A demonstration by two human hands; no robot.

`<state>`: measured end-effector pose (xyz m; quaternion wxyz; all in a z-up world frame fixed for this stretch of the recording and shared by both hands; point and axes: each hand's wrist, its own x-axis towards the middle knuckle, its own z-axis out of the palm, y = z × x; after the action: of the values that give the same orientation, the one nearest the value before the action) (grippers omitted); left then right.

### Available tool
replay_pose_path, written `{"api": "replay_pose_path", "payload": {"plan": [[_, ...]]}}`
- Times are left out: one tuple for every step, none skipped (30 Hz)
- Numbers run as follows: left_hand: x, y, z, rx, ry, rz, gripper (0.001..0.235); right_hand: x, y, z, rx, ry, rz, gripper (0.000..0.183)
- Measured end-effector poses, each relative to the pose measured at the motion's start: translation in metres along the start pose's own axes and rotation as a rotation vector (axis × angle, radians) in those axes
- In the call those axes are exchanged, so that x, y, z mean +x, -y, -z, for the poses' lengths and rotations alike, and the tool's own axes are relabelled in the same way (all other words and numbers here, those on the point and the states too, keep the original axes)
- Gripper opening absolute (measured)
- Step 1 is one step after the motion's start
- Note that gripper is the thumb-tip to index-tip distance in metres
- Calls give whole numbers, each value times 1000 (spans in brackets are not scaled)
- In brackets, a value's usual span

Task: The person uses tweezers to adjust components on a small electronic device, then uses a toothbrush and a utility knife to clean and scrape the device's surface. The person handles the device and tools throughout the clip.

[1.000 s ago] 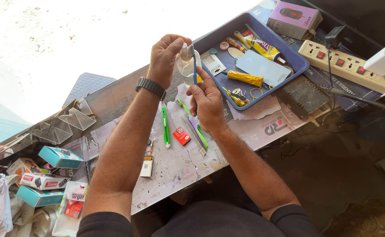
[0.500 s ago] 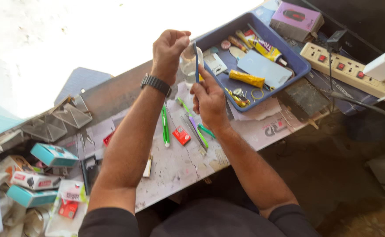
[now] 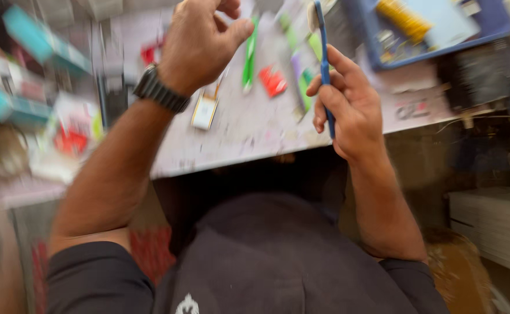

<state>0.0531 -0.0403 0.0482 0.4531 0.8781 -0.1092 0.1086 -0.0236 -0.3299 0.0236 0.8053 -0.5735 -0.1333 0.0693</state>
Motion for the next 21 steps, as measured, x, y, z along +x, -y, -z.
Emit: {"api": "replay_pose_path", "payload": {"plan": [[-29, 3, 12, 136, 12, -10, 36, -13, -3, -8, -165, 31, -5, 53], [-60, 2, 17, 228, -34, -48, 38, -27, -4, -15, -328, 69, -6, 53], [-82, 2, 21, 322, -76, -112, 40, -35, -6, -22, -496, 96, 18, 52], [-100, 2, 22, 417, -116, -175, 42, -39, -10, -29, -532, 122, -2, 51], [-112, 4, 20, 452, -129, -141, 43, -43, -15, -35, -571, 142, -23, 49], [-123, 5, 16, 487, -142, -107, 45, -46, -19, -41, -610, 163, -43, 48], [-129, 8, 14, 524, -158, -80, 46, -45, -23, -46, -704, 189, 22, 45], [-133, 10, 11, 543, -163, -60, 50, -43, -25, -51, -798, 215, 88, 42], [-135, 12, 7, 564, -172, -43, 55, -40, -27, -57, -891, 244, 160, 40], [-137, 13, 5, 585, -181, -25, 59, -37, -28, -62, -934, 244, 195, 40], [-137, 14, 3, 585, -194, -29, 60, -33, -28, -68, -976, 243, 235, 40], [-136, 14, 2, 584, -206, -34, 60, -29, -28, -73, -1018, 241, 275, 40], [-136, 15, 0, 581, -212, -39, 61, -26, -28, -78, -1075, 243, 260, 41], [-135, 16, -1, 593, -182, -23, 58, -23, -28, -82, -1132, 245, 245, 42], [-133, 18, -2, 604, -149, -10, 55, -20, -28, -85, -1189, 243, 229, 43], [-131, 19, -1, 615, -117, 2, 52, -17, -28, -88, -1248, 262, 222, 43], [-132, 21, -1, 602, -118, -5, 49, -16, -28, -90, -1308, 282, 207, 42], [-133, 22, -1, 589, -118, -12, 45, -15, -28, -92, -1368, 303, 192, 42], [-133, 22, -1, 575, -118, -19, 42, -16, -27, -92, -1381, 312, 209, 42], [-135, 23, 1, 559, -124, -42, 40, -16, -26, -92, -1393, 321, 226, 42], [-139, 24, 3, 544, -130, -63, 38, -16, -25, -92, -1403, 334, 241, 42]]}}
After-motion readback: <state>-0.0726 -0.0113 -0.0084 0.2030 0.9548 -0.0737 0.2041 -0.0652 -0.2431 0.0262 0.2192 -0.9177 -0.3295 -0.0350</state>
